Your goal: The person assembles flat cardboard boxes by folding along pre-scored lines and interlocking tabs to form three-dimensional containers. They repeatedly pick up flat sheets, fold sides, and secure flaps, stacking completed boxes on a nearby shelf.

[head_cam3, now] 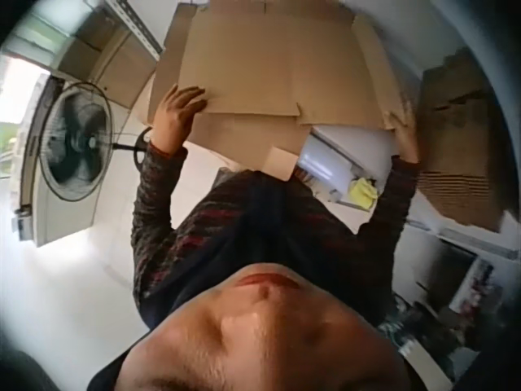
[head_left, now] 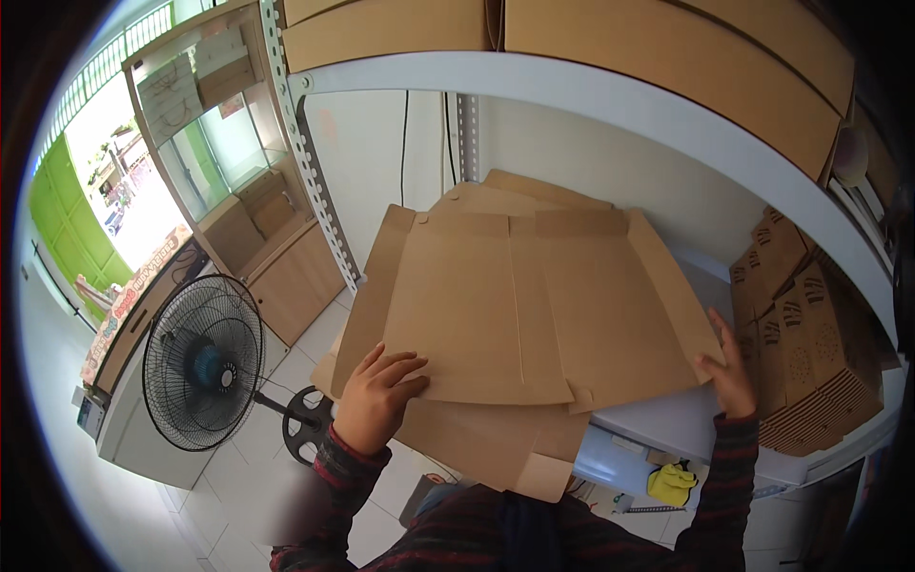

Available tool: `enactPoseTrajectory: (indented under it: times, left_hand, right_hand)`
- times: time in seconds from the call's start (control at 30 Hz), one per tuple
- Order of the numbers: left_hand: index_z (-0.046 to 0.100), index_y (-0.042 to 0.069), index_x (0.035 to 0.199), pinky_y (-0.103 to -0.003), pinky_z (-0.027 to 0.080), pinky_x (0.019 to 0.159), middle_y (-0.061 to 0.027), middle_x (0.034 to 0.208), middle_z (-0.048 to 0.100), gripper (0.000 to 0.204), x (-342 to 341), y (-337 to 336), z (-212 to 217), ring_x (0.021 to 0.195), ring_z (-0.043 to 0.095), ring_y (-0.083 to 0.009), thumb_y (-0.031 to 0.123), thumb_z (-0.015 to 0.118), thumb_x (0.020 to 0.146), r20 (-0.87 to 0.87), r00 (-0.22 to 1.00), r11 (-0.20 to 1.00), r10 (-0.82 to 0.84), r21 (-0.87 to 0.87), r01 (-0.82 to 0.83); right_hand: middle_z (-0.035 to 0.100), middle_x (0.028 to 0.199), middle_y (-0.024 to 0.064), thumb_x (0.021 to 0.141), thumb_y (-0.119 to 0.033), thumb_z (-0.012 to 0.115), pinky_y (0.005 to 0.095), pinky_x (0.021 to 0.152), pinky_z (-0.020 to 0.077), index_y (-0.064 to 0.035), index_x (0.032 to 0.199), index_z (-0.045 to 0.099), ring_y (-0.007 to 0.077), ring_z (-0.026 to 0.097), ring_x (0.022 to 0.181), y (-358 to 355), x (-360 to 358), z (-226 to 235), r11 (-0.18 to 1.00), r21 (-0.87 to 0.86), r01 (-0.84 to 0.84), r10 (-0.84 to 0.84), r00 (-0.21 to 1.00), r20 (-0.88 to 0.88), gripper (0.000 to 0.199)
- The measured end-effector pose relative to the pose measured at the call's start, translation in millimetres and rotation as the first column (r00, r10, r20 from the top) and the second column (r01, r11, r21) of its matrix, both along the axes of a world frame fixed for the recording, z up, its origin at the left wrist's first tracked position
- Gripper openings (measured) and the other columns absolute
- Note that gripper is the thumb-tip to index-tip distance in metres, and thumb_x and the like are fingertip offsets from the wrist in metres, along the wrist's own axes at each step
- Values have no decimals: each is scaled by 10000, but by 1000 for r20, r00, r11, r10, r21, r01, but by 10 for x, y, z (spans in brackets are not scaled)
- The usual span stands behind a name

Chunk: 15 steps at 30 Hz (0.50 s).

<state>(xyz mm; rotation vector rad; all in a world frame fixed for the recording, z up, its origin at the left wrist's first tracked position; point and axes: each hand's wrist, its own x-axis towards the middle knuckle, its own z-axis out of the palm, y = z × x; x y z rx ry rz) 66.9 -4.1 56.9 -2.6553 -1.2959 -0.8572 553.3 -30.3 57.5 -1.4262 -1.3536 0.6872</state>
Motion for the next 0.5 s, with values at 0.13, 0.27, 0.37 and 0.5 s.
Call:
enactPoseTrajectory:
  times: [0.13,0.27,0.37,0.5]
  left_hand:
    - [723,116,908,-494,401,1060,-12,1037,687,192,11,-28,131,1102,615,-201,42,656,745,-34,999,967,35,255,-25]
    - [726,147,871,-535,344,1080,-22,1031,693,185,-19,19,310,1077,630,-221,81,654,714,-24,996,882,91,467,-70]
    - [733,173,874,-536,315,1097,-5,1044,693,178,-164,67,504,1128,604,-243,114,668,719,-27,979,778,202,612,-143]
    - [740,184,881,-545,268,1124,-4,1080,681,191,-384,148,714,1208,547,-261,103,677,720,-18,929,732,370,621,-279]
  right_hand:
    - [456,1409,115,781,51,562,323,1104,289,-7,1401,425,217,402,1315,-305,128,-326,997,-69,32,-34,999,-24,638]
    - [517,1349,110,809,39,576,313,1077,329,18,1328,495,206,456,1257,-499,-181,-379,994,-69,87,-98,981,-170,526]
    - [526,1344,133,853,-26,612,323,1076,338,28,1305,526,209,459,1261,-502,-519,-451,995,19,98,-87,943,-320,464]
    - [473,1405,190,843,-150,704,370,1100,318,37,1350,490,258,414,1331,-408,-951,-413,1000,-5,9,-10,999,-33,581]
